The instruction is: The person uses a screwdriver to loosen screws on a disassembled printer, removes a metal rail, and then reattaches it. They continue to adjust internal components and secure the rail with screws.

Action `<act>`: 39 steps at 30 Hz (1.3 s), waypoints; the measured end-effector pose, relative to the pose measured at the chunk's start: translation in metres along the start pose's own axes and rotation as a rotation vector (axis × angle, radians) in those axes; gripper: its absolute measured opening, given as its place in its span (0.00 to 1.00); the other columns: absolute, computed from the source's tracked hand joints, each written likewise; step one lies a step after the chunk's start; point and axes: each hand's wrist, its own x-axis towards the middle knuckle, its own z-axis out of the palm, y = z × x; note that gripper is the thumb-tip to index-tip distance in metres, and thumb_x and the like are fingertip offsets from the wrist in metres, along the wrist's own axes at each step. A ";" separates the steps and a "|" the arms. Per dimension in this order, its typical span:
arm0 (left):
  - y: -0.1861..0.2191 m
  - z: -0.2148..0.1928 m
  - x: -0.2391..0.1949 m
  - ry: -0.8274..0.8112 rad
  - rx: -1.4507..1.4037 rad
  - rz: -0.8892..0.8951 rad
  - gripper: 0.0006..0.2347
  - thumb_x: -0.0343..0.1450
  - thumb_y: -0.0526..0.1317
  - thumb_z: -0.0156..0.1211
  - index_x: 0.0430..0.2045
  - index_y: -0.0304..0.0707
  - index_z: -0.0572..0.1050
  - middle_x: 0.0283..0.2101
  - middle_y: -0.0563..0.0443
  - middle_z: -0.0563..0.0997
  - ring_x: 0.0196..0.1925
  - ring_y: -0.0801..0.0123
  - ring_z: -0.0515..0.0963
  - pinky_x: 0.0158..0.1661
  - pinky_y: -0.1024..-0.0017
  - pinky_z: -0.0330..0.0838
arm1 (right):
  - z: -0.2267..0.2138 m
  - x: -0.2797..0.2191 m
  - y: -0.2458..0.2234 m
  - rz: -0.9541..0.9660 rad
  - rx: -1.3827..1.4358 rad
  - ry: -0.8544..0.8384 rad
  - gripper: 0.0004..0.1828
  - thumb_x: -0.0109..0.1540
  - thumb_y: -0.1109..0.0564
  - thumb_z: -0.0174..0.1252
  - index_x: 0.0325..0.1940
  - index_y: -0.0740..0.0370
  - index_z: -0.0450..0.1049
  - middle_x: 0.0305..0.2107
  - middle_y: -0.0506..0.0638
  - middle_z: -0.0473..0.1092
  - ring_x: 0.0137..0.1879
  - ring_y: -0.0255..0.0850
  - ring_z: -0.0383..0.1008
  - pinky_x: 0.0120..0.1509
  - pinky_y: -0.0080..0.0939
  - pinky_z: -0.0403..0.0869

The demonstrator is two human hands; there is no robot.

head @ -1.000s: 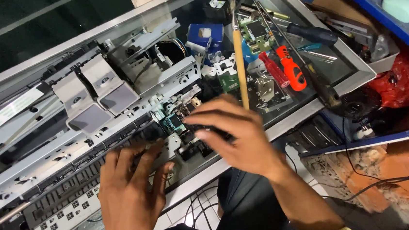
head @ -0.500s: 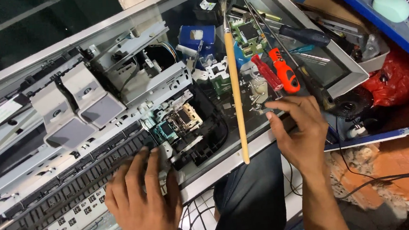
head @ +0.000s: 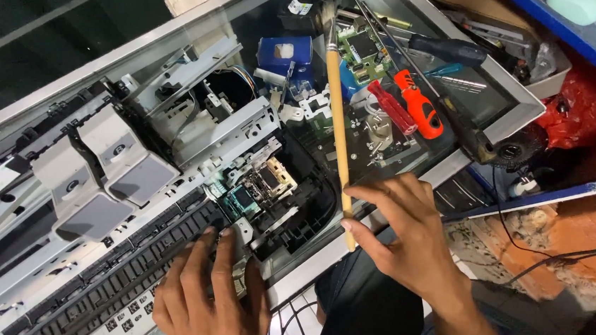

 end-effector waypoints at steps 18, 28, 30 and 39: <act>0.002 -0.001 0.003 0.053 0.030 0.027 0.15 0.74 0.49 0.59 0.53 0.48 0.80 0.55 0.49 0.82 0.57 0.55 0.78 0.55 0.64 0.63 | -0.003 -0.002 0.003 -0.031 0.032 -0.052 0.15 0.67 0.59 0.51 0.55 0.51 0.78 0.45 0.48 0.72 0.50 0.45 0.66 0.50 0.49 0.60; 0.001 -0.001 0.003 0.042 -0.003 0.024 0.17 0.74 0.49 0.60 0.55 0.47 0.78 0.56 0.49 0.81 0.58 0.54 0.78 0.55 0.62 0.62 | -0.004 -0.005 0.004 -0.057 0.090 -0.042 0.15 0.70 0.58 0.46 0.57 0.53 0.76 0.48 0.42 0.76 0.53 0.41 0.68 0.51 0.43 0.59; 0.002 -0.002 0.005 0.067 0.000 0.038 0.15 0.75 0.48 0.59 0.54 0.47 0.79 0.55 0.49 0.82 0.57 0.55 0.79 0.56 0.64 0.62 | -0.001 -0.011 0.015 -0.108 0.056 0.057 0.12 0.68 0.54 0.53 0.53 0.55 0.78 0.42 0.45 0.78 0.49 0.40 0.72 0.53 0.42 0.62; 0.001 -0.002 -0.001 0.009 0.040 0.027 0.17 0.74 0.48 0.58 0.55 0.46 0.80 0.57 0.48 0.82 0.57 0.53 0.79 0.57 0.60 0.66 | -0.025 0.014 0.052 0.005 -0.058 0.250 0.09 0.68 0.64 0.62 0.52 0.59 0.81 0.43 0.52 0.75 0.51 0.47 0.73 0.55 0.46 0.67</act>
